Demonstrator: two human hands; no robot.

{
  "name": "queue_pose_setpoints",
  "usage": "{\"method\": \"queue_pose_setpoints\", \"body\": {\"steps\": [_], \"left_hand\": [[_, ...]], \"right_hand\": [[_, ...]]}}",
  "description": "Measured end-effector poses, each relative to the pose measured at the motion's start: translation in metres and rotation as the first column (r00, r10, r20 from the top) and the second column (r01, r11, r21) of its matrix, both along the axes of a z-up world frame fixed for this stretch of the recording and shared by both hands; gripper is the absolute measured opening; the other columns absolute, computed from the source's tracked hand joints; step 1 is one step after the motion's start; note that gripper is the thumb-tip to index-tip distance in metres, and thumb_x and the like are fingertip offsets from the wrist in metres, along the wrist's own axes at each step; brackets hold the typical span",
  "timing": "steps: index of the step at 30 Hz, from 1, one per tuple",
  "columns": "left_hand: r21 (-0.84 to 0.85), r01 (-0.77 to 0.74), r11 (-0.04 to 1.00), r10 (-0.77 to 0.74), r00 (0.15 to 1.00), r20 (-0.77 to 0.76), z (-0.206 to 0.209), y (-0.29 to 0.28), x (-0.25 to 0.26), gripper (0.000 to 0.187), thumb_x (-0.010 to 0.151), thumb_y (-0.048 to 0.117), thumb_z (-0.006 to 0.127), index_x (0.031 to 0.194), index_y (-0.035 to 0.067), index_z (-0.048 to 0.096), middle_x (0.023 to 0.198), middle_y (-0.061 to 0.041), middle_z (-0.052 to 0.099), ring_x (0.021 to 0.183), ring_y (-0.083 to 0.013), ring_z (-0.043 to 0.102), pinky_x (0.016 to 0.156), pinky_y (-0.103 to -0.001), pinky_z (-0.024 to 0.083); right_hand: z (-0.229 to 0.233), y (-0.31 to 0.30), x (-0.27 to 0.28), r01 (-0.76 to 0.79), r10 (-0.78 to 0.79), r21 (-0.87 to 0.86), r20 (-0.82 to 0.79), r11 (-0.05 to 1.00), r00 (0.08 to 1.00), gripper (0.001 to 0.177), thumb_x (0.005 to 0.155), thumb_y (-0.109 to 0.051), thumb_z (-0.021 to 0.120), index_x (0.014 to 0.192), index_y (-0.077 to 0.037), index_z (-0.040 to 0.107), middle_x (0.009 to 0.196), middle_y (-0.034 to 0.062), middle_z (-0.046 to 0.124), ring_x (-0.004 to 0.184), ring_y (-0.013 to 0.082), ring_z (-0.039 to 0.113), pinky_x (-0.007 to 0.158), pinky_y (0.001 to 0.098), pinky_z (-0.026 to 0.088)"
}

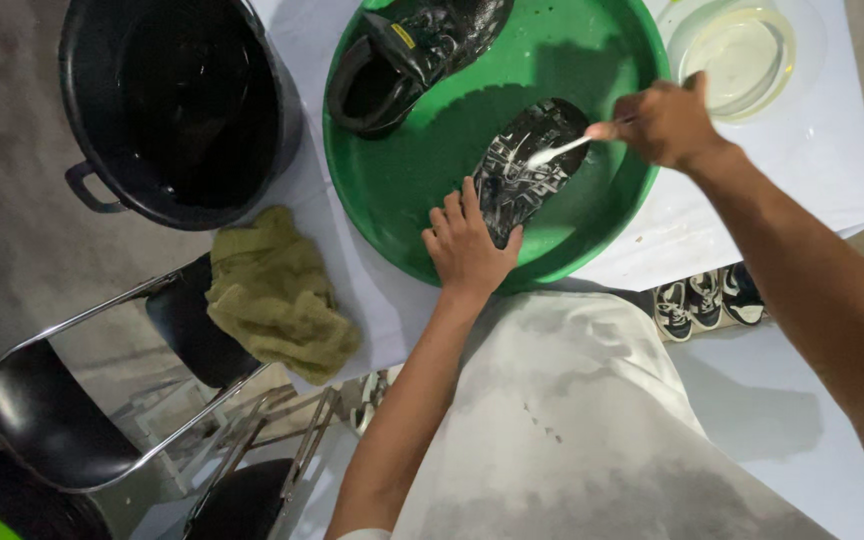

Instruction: The person cleans the sole of a black shoe using a toothbrush and a white cleaning substance over a green tray, periodically dipping the brush into a small container of liquid.

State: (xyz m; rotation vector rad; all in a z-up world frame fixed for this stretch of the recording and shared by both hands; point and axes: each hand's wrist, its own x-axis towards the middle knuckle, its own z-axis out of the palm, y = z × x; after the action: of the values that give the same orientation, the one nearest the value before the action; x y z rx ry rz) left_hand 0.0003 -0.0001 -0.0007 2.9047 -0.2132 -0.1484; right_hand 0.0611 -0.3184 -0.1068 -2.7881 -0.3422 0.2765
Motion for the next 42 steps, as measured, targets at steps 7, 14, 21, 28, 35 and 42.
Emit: {"method": "queue_pose_setpoints", "body": {"steps": [7,14,21,28,35,42], "left_hand": [[-0.042,0.012,0.999,-0.012,1.000,0.005,0.001,-0.002,-0.001,0.094,0.072,0.052,0.078,0.145,0.002,0.048,0.138,-0.014,0.053,0.126,-0.0336,0.050,0.103,-0.055,0.038],[-0.119,0.211,0.970,-0.199,0.975,0.103,-0.009,0.005,0.002,0.071,0.089,0.036,0.071,0.147,0.001,0.052,0.158,-0.013,0.045,0.146,-0.0324,0.042,0.121,-0.056,0.031],[-0.086,0.275,0.958,-0.261,0.954,0.147,-0.016,0.007,0.002,0.068,0.091,0.032,0.070,0.147,-0.002,0.051,0.161,-0.015,0.041,0.151,-0.0342,0.038,0.122,-0.053,0.034],[-0.113,0.264,0.958,-0.248,0.959,0.135,-0.018,0.009,0.006,0.067,0.091,0.034,0.068,0.146,-0.001,0.053,0.161,-0.015,0.043,0.147,-0.0314,0.043,0.120,-0.053,0.035],[-0.135,0.229,0.964,-0.210,0.968,0.139,-0.019,0.008,0.004,0.066,0.088,0.034,0.070,0.144,0.002,0.054,0.159,-0.012,0.045,0.144,-0.0286,0.047,0.118,-0.052,0.037],[-0.129,0.227,0.965,-0.208,0.967,0.146,-0.020,0.006,0.003,0.063,0.091,0.033,0.068,0.144,0.003,0.054,0.160,-0.012,0.045,0.144,-0.0269,0.049,0.114,-0.047,0.040]], "right_hand": [[0.046,0.005,-0.006,0.328,-0.287,0.118,-0.274,0.937,0.918,0.065,0.105,-0.067,0.051,0.090,-0.007,0.072,0.075,0.0130,0.067,0.074,0.0352,0.066,0.082,0.0551,0.047],[0.079,0.049,-0.048,0.332,-0.272,0.122,-0.350,0.935,0.896,0.050,0.101,-0.055,0.056,0.100,-0.010,0.076,0.080,0.0197,0.071,0.078,0.0460,0.067,0.068,0.0564,0.052],[0.058,0.030,-0.050,0.264,-0.185,0.211,-0.334,0.941,0.924,0.033,0.109,-0.034,0.058,0.109,-0.004,0.072,0.093,0.0206,0.074,0.087,0.0409,0.073,0.078,0.0480,0.056],[0.092,0.102,-0.045,0.041,-0.064,0.638,0.013,0.769,0.998,0.044,0.101,0.006,0.061,0.143,-0.007,0.058,0.125,0.0241,0.069,0.108,0.0396,0.070,0.088,0.0412,0.057],[0.108,0.089,-0.055,0.123,-0.057,0.412,-0.169,0.903,0.984,0.063,0.095,0.008,0.057,0.153,-0.015,0.054,0.106,0.0261,0.069,0.093,0.0430,0.069,0.084,0.0486,0.053],[0.100,0.132,-0.014,0.075,-0.051,0.465,-0.063,0.882,0.997,0.077,0.077,0.009,0.061,0.151,-0.012,0.054,0.097,0.0278,0.068,0.085,0.0438,0.067,0.077,0.0492,0.053]]}}
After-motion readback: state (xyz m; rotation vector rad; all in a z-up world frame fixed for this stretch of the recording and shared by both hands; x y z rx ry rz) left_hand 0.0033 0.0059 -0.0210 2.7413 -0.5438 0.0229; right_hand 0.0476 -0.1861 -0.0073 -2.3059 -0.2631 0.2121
